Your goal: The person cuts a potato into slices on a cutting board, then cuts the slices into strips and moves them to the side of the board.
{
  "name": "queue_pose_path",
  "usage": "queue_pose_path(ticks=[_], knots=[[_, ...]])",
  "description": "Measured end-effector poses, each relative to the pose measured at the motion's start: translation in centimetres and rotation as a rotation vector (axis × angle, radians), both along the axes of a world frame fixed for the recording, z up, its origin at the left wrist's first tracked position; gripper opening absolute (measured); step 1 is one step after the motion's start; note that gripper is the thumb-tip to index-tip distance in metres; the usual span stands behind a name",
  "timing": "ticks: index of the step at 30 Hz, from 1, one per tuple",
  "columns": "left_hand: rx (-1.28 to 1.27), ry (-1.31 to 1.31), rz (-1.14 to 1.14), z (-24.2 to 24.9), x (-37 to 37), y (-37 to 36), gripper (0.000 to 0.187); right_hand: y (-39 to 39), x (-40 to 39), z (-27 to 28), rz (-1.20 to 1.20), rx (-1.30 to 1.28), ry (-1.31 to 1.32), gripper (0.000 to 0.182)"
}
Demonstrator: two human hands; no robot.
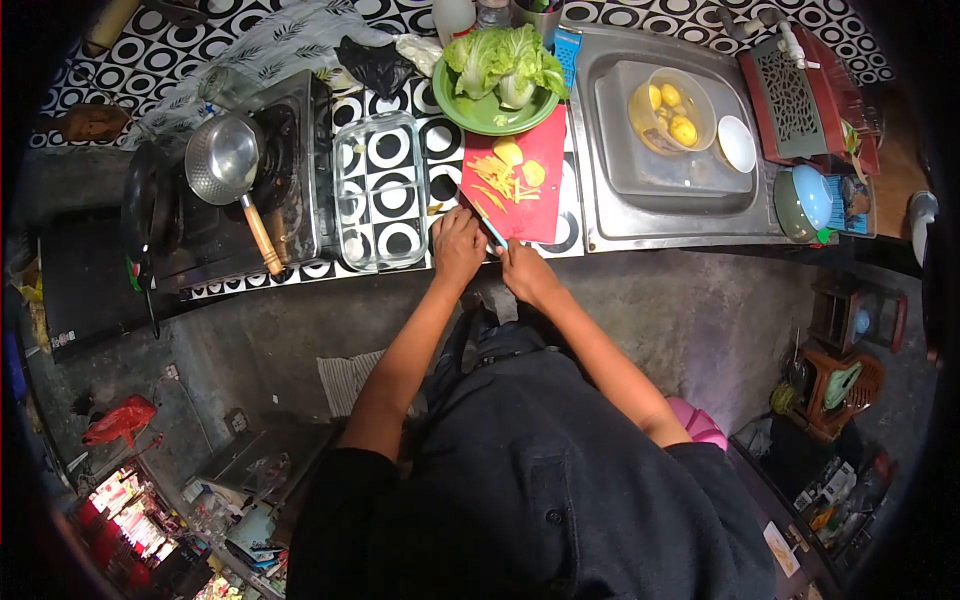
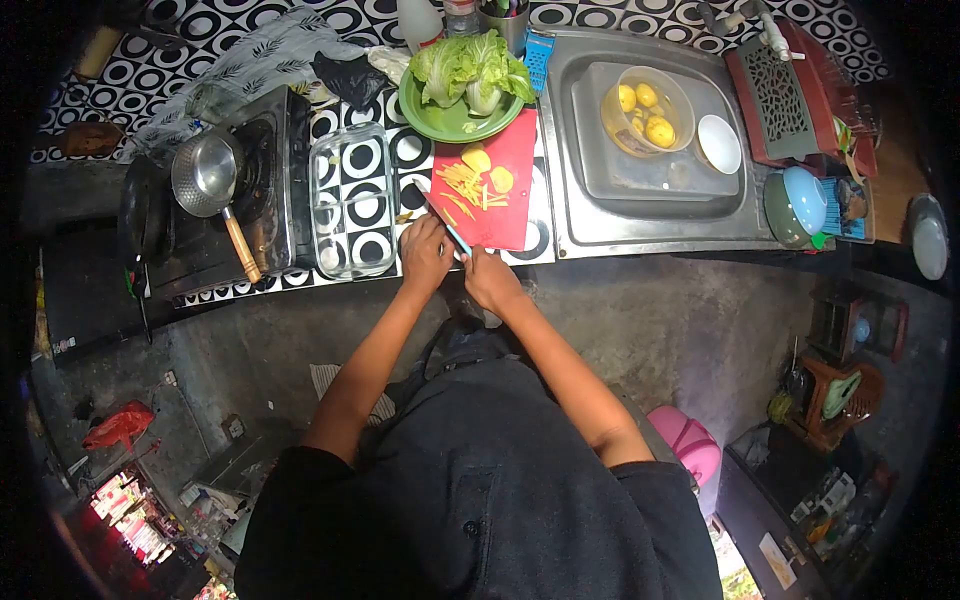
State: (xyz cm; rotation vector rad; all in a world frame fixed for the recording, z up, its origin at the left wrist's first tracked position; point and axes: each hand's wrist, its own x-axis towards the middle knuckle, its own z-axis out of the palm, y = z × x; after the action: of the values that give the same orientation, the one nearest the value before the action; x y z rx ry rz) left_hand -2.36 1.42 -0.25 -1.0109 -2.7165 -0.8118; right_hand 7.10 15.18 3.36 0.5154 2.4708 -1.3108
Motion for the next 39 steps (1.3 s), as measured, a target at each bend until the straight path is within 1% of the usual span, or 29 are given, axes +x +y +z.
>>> queue_pose_path(ticks=[2, 17, 26, 29, 39], knots=[[0.029, 0.031, 0.003, 0.0, -0.1, 0.2, 0.014, 0.0, 0.0, 0.3, 0.002, -0.008, -0.011, 0.035], [-0.005, -0.054, -0.048, 0.6, -0.8, -0.3, 0.015, 0.2, 0.4, -0.4, 0.006, -0.034, -0.006, 0.034], [-0.019, -0.074, -0.069, 0.8, -0.8, -0.6, 0.021, 0.3, 0.5, -0.9, 0.016, -0.041, -0.016, 0.036], [-0.017, -0.056, -0.098, 1.0, -0.8, -0.9, 0.031, 0.2, 0.3, -0.4, 0.005, -0.047, -0.021, 0.036], [-0.002, -0.064, -0.134, 1.2, -0.8, -1.2, 0.030, 0.1, -0.2, -0.1, 0.018, 0.004, -0.050, 0.038]])
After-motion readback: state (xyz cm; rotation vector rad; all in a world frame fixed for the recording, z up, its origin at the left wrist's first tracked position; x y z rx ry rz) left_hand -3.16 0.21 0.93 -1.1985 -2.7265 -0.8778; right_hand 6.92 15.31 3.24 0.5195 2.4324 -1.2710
